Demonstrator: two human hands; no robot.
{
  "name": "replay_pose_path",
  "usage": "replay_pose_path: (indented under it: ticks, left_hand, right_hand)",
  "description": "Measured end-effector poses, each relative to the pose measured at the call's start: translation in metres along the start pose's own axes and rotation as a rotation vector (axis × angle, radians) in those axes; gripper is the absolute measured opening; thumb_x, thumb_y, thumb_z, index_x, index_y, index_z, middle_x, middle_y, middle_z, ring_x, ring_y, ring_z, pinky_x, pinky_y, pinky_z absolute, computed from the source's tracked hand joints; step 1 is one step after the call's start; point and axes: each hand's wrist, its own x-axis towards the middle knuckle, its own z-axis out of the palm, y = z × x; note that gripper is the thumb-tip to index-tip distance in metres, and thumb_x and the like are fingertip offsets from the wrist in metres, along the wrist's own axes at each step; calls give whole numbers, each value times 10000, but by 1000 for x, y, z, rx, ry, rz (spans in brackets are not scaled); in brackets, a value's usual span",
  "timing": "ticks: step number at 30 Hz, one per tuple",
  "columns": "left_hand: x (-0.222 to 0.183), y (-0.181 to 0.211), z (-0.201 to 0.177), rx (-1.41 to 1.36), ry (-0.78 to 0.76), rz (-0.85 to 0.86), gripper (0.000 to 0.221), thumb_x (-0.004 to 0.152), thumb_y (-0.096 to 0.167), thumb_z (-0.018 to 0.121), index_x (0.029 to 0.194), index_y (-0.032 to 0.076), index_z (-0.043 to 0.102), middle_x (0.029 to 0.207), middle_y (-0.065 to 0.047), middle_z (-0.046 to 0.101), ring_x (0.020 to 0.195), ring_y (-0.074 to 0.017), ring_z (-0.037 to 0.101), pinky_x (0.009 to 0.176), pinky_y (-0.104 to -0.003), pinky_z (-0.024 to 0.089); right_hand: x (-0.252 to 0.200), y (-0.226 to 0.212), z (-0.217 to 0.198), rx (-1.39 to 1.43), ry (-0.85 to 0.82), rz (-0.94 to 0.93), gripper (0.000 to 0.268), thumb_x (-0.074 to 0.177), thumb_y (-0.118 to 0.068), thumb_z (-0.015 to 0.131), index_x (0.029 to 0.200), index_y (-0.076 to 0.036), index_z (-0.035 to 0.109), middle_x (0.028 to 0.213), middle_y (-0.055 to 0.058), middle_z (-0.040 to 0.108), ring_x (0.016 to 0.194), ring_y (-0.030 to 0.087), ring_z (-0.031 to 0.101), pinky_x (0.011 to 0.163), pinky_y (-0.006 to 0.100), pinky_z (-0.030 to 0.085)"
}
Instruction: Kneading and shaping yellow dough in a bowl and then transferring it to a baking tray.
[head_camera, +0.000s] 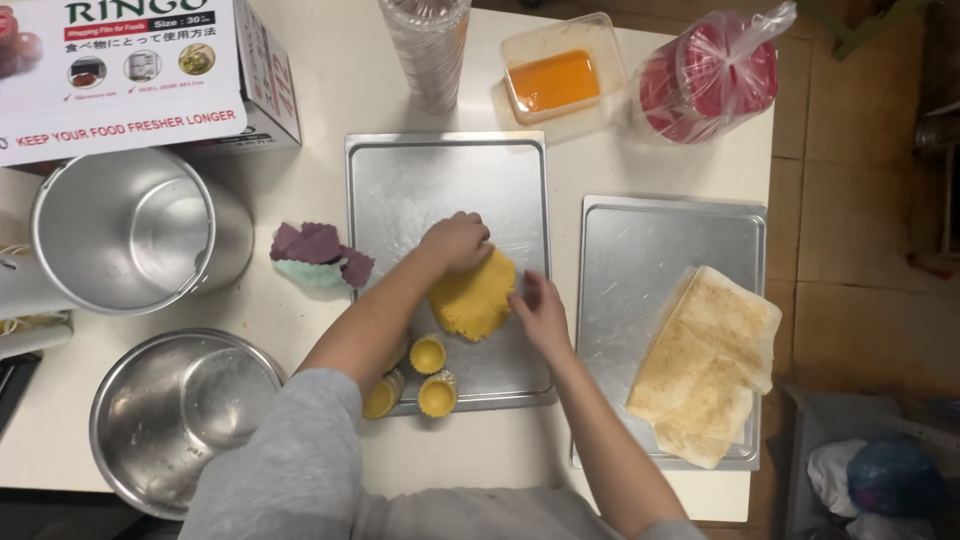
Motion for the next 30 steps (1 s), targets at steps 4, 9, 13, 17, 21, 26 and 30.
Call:
replay_pose_path:
  ticks: [4,9,13,17,21,26,30]
  left_hand:
    - [12,-2,0,34,-108,-49,463,950,434,530,1176,86,736,1323,-143,615,1260,-332,551,1037,-468,482]
    - [37,-14,12,71,-213,-2,614,988,549,489,1209,28,728,1341,-238,606,1266,-379,555,1083,-469,447]
    - [16,7,-27,16,-295,-55,714,988,633,450,1174,9,744,1296,-218,676,1234,-361,628,1063,-445,491]
    - [11,6,-18,-16,-141,-89,647,959,592,521,1126,10,749,1260,-213,662,1194,-370,626,980,-468,524]
    - [21,-20,15,-76,-38,-283,451,943,408,600,1155,40,754,1291,-211,695,1192,-374,664,986,-465,555]
    - [0,-19,-17,-33,-263,-119,692,750,457,843,1269,47,640,1381,-197,569,1248,-356,585,1008,-440,518]
    - [-12,-11,-29,105,-305,-19,830,552,435,1003,1203,28,688,1362,-151,581,1303,-313,539,1051,-388,502]
  right_hand:
    - [47,-40,9,-187,-116,-13,878,750,-416,870,1402,38,497,1280,219,584,1138,324,617,957,409,524]
    - [75,-77,13,-611,-329,187,1018,542,-504,984,1292,36,558,1266,231,565,1171,349,581,1016,408,512]
    - [71,-66,17,-627,-302,127,972,531,-464,1000,1254,36,586,1249,233,564,1159,359,572,1010,408,515]
    - [70,-89,19,-497,-271,121,890,536,-419,962,1246,0,626,1228,203,599,1141,336,609,1001,401,534]
    - [75,-93,22,-614,-299,154,879,576,-401,996,1238,22,602,1238,213,568,1169,354,557,1017,416,501]
    - [73,-96,21,-593,-273,47,871,574,-365,1003,1228,44,598,1237,242,566,1155,388,554,978,433,515]
    - [77,-112,23,-563,-362,144,857,567,-383,978,1233,25,626,1213,223,631,1146,361,633,983,434,550]
